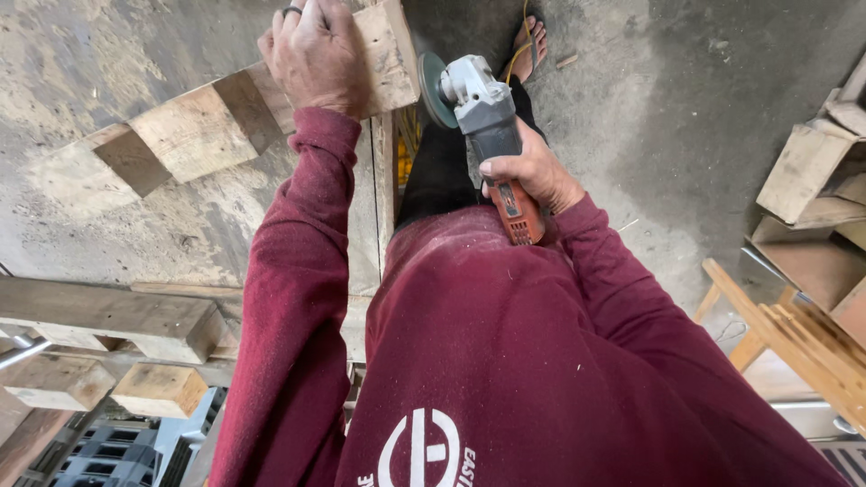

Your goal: The person uses an angle grinder to sand the surface of a wooden pallet. They briefly switch to a hammer to tap a loose block into place before resuming sanding with the grinder. The person works on multiple sections of the pallet, smoothing the wood surfaces.

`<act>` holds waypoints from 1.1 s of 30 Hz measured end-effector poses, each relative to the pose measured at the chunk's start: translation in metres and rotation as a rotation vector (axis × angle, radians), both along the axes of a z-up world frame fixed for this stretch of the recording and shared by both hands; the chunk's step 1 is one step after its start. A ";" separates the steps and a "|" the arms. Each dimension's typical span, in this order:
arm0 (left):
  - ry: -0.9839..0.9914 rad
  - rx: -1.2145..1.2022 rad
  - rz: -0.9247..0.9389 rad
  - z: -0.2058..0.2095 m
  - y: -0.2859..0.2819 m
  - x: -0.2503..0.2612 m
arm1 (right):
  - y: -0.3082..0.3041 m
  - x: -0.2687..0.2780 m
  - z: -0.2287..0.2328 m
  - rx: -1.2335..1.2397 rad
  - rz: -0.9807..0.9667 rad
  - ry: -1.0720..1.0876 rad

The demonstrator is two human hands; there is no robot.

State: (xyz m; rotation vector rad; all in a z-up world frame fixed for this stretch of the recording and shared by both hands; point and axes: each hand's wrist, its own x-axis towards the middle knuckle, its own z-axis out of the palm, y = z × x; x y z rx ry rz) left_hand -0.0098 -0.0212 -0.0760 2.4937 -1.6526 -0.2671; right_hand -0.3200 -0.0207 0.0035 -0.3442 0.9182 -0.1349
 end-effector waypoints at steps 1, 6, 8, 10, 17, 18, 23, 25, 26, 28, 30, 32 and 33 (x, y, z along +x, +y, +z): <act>0.011 0.001 -0.002 0.003 0.000 0.000 | -0.003 -0.001 -0.004 0.004 0.022 0.025; 0.044 -0.005 0.012 0.008 0.004 -0.005 | 0.005 -0.008 -0.006 0.005 0.004 -0.047; -0.033 0.042 0.010 0.003 0.001 -0.001 | -0.001 -0.007 -0.013 0.076 0.018 -0.016; 0.018 0.051 -0.007 0.007 0.002 -0.003 | -0.006 -0.009 -0.011 0.075 0.067 -0.004; 0.047 0.016 -0.013 0.021 -0.001 -0.007 | -0.035 -0.002 -0.035 0.039 0.103 -0.072; 0.043 0.026 -0.011 0.021 -0.002 -0.007 | -0.036 -0.002 -0.035 0.050 0.119 -0.063; 0.043 0.042 0.015 0.016 -0.001 -0.008 | -0.036 -0.009 -0.022 0.098 0.177 -0.056; 0.015 -0.006 -0.029 0.013 0.000 -0.006 | -0.040 -0.006 -0.027 0.091 0.176 -0.037; 0.002 -0.023 -0.051 0.013 0.002 -0.005 | -0.040 -0.005 -0.030 0.095 0.175 -0.029; 0.006 0.004 -0.038 0.010 0.003 -0.003 | -0.046 0.001 -0.046 0.093 0.119 -0.089; 0.021 0.039 -0.012 0.011 0.004 -0.003 | -0.043 0.005 -0.052 0.100 0.081 -0.099; 0.043 0.070 0.028 0.013 -0.002 -0.005 | -0.039 0.010 -0.051 0.101 0.066 -0.063; 0.057 0.060 0.031 0.014 -0.006 -0.005 | -0.042 0.012 -0.054 0.102 0.048 -0.071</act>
